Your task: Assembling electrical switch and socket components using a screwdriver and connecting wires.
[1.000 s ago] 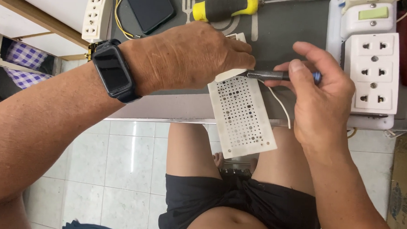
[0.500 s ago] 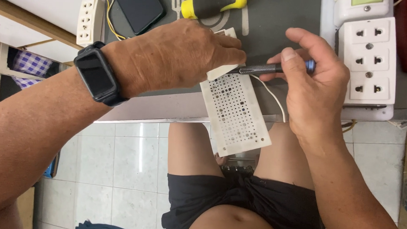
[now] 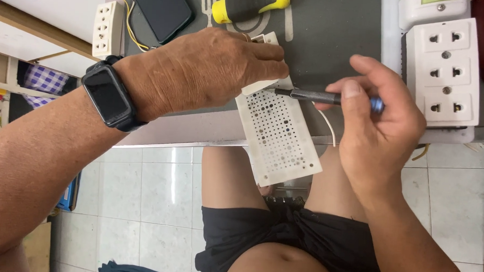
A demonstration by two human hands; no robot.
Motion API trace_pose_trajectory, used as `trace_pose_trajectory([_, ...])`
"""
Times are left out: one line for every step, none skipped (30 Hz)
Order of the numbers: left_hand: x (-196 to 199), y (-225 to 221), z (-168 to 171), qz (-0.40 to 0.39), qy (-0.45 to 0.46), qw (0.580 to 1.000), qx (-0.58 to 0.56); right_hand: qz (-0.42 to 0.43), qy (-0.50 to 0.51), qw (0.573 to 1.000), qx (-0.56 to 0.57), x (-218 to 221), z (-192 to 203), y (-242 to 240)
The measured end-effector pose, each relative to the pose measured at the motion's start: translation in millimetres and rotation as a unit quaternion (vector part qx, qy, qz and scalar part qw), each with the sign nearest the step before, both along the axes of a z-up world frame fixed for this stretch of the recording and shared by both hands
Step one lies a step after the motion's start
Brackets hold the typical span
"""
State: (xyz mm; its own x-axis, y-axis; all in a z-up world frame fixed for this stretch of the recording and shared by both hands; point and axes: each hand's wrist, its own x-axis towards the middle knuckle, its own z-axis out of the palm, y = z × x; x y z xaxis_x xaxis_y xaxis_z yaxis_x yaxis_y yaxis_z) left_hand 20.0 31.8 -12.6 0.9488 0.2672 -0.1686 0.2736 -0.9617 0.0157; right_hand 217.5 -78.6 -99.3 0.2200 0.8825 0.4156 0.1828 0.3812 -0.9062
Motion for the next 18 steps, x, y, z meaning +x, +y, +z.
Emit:
trace_pose_trajectory([-0.1, 0.6, 0.5, 0.000, 0.000, 1.000, -0.001, 0.000, 0.000, 1.000, -0.001, -0.9, 0.4, -0.8])
trace_pose_trajectory([0.2, 0.7, 1.0, 0.005, 0.000, 1.000, -0.005, -0.004, 0.009, 1.000, -0.006, -1.5, 0.8, -1.9])
trace_pose_trajectory([1.0, 0.2, 1.2, 0.009, 0.000, 1.000, -0.009, -0.008, 0.018, 1.000, -0.011, -1.5, 0.7, -3.7])
trace_pose_trajectory([1.7, -0.3, 0.7, 0.009, 0.000, 1.000, -0.009, -0.008, 0.018, 1.000, -0.011, -1.2, 0.3, -4.9])
trace_pose_trajectory([1.9, -0.3, 0.4, 0.003, 0.001, 1.000, 0.002, -0.011, 0.020, 1.000, -0.013, -1.4, 0.2, -5.6])
trace_pose_trajectory([1.8, 0.0, 0.2, -0.002, 0.002, 1.000, 0.013, -0.014, 0.021, 1.000, -0.015, -1.9, 0.2, -6.0])
trace_pose_trajectory([2.3, -0.2, 1.3, -0.001, 0.002, 1.000, 0.013, -0.013, 0.021, 1.000, -0.014, -1.7, 0.2, -6.2])
trace_pose_trajectory([2.7, -0.3, 2.4, 0.001, -0.001, 1.000, -0.002, -0.019, 0.015, 1.000, -0.007, -1.6, 0.3, -6.4])
trace_pose_trajectory([2.9, -0.7, 3.3, 0.004, -0.005, 1.000, -0.017, -0.024, 0.010, 1.000, 0.001, -1.7, 0.2, -6.8])
trace_pose_trajectory([2.4, -0.4, 2.7, 0.005, -0.005, 1.000, -0.017, -0.024, 0.010, 1.000, 0.001, -2.2, -0.4, -6.3])
trace_pose_trajectory([2.3, -0.1, 1.8, 0.005, 0.000, 1.000, -0.012, -0.026, 0.011, 1.000, -0.002, -2.5, -1.1, -6.3])
trace_pose_trajectory([2.5, 0.2, 0.8, 0.005, 0.005, 1.000, -0.008, -0.028, 0.013, 1.000, -0.006, -2.6, -1.9, -6.2])
trace_pose_trajectory([2.9, -0.3, 1.6, 0.004, 0.005, 1.000, -0.007, -0.028, 0.013, 0.999, -0.006, -2.8, -1.8, -5.8])
trace_pose_trajectory([3.4, -0.8, 2.5, 0.003, 0.001, 1.000, -0.007, -0.028, 0.013, 1.000, -0.006, -3.0, -1.5, -5.3])
trace_pose_trajectory([3.4, -1.7, 3.5, 0.003, -0.003, 1.000, -0.007, -0.027, 0.014, 1.000, -0.007, -3.6, -1.2, -5.0])
trace_pose_trajectory([3.8, -1.7, 3.4, 0.003, -0.002, 1.000, -0.007, -0.027, 0.014, 1.000, -0.007, -3.6, -2.0, -4.6])
trace_pose_trajectory([4.0, -1.5, 3.5, 0.008, 0.007, 1.000, -0.009, -0.024, 0.010, 1.000, 0.003, -3.7, -2.6, -3.8])
trace_pose_trajectory([4.2, -1.3, 3.6, 0.013, 0.016, 1.000, -0.011, -0.021, 0.005, 1.000, 0.012, -3.9, -3.3, -3.0])
